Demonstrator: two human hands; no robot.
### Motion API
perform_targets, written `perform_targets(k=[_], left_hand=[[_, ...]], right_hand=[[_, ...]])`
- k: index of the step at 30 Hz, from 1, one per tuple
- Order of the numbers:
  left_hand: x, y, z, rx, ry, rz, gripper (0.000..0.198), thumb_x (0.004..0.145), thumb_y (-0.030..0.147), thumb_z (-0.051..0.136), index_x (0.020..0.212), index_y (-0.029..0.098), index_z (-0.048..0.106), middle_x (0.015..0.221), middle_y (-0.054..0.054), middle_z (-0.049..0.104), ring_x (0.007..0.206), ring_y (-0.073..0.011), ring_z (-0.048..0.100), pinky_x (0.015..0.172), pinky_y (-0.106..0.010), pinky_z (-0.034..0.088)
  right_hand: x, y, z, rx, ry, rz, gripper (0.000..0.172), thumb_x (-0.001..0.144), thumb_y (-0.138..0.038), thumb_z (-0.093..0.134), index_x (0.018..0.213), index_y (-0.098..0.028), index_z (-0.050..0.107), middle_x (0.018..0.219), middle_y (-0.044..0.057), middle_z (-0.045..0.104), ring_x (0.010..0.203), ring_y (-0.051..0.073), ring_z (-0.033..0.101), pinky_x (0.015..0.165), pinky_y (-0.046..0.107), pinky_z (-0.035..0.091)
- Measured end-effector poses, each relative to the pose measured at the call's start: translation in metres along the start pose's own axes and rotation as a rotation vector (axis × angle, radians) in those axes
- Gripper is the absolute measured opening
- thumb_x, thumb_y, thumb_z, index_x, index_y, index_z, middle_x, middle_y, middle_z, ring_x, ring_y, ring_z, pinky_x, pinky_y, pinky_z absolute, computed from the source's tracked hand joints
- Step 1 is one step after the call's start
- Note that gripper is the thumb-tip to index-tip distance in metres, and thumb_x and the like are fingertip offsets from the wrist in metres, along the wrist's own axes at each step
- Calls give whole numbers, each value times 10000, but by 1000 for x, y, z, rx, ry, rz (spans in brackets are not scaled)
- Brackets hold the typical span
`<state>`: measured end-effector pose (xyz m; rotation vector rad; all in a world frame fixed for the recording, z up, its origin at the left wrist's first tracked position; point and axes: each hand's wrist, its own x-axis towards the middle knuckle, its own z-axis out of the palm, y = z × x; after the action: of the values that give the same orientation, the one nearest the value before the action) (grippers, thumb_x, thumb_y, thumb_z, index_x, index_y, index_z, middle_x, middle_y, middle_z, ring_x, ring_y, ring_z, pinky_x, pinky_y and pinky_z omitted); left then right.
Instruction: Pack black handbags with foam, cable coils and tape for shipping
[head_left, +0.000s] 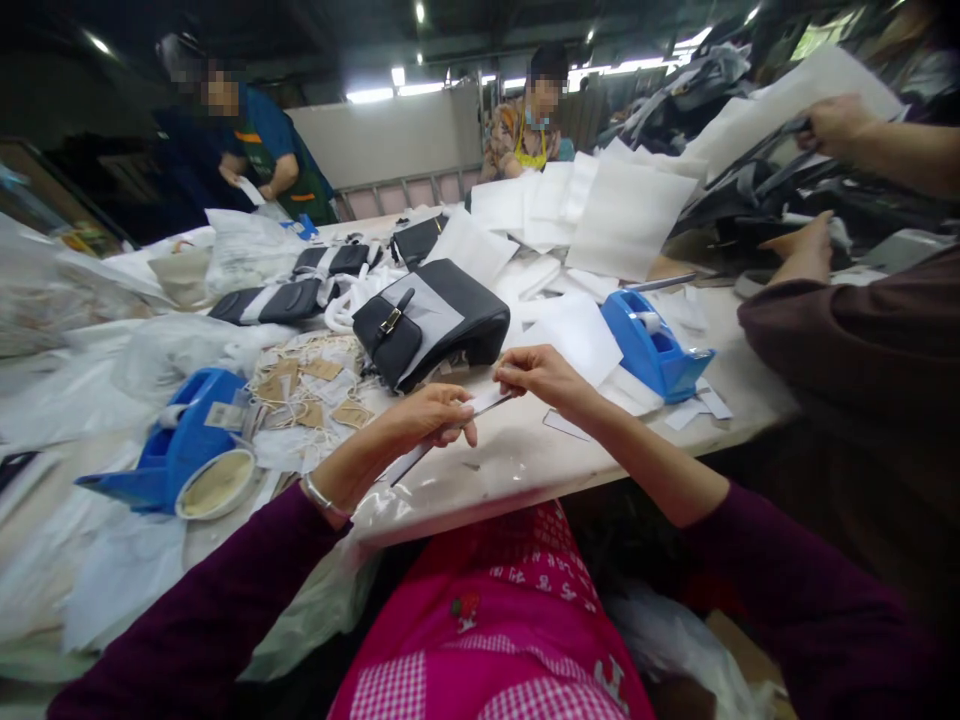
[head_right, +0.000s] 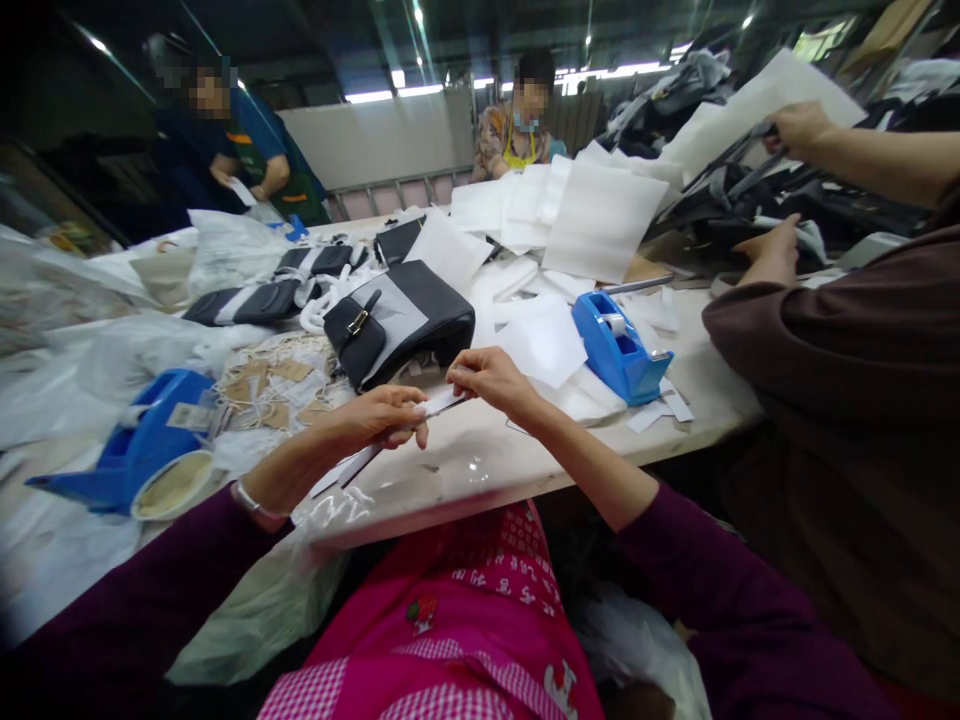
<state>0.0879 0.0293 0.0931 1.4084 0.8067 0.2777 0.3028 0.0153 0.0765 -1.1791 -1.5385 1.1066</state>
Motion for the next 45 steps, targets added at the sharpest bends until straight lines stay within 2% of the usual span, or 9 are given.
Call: perform_targets(k=[3, 8, 13, 17, 26, 29, 34, 40, 45], left_hand=[[1, -3, 1, 74, -65, -18, 311, 779, 404, 655, 860, 123, 548, 683, -71, 676, 402, -43, 368, 372, -180, 214], [1, -10, 1, 174, -97, -30, 320, 771, 431, 642, 830, 125, 569, 651, -54, 672, 391, -49, 370, 368, -185, 232], [2, -14, 1, 178, -99, -27, 331, 787, 432, 628, 861, 118, 554, 674, -72, 689, 390, -44, 364, 376, -184, 252], [4, -14, 2, 202, -80, -30, 364, 785, 414, 625, 991, 144, 496, 619, -45, 684, 371, -57, 378, 374, -176, 269], [13, -26, 4, 250, -85, -10, 345, 781, 284, 589, 1050, 199, 390, 550, 5, 659, 336, -68, 353, 353, -154, 239], [14, -25, 8, 285, -56, -33, 346, 777, 270, 585, 1046, 203, 378, 532, 11, 648, 332, -75, 358, 355, -155, 246], [12, -18, 13, 331, -24, -3, 356, 793, 339, 604, 1043, 204, 389, 533, 22, 642, 337, -70, 357, 362, -153, 251], [20, -23, 14, 338, -27, -7, 360, 794, 489, 604, 933, 193, 454, 525, -1, 637, 332, -59, 316, 355, -159, 196], [21, -24, 20, 439, 28, -3, 381, 802, 537, 581, 862, 163, 535, 524, -19, 637, 341, -60, 297, 374, -187, 187]], right_hand=[[2, 3, 9, -273, -66, -66, 109, 805, -213, 561, 756, -148, 634, 703, -3, 638, 632, 103, 531, 595, 209, 364], [-5, -2, 16, -706, -238, -131, 162, 857, -177, 524, 859, -161, 686, 702, 10, 628, 640, 117, 508, 594, 227, 304], [-19, -18, 22, -1010, -242, -101, 226, 840, -107, 502, 888, -179, 711, 767, 56, 669, 711, 160, 549, 593, 264, 268], [-28, -28, 30, -1129, -243, -179, 231, 876, -106, 477, 910, -167, 697, 894, 83, 672, 880, 196, 574, 624, 265, 289], [-26, -30, 31, -1155, -270, -123, 182, 894, -298, 564, 855, -183, 700, 848, 69, 675, 768, 183, 587, 592, 270, 271], [-22, -29, 31, -1153, -266, -71, 157, 869, -271, 588, 893, -190, 720, 862, 83, 696, 788, 195, 606, 597, 267, 285], [-15, -27, 28, -1074, -273, 47, 187, 838, -198, 550, 870, -198, 735, 813, 66, 714, 759, 181, 631, 587, 249, 324], [-10, -24, 24, -828, -490, 289, 247, 859, -328, 553, 797, -142, 703, 610, 45, 676, 501, 121, 596, 515, 209, 394], [-11, -17, 27, -776, -483, 350, 239, 862, -298, 547, 763, -133, 688, 608, 56, 687, 489, 128, 601, 521, 220, 410]])
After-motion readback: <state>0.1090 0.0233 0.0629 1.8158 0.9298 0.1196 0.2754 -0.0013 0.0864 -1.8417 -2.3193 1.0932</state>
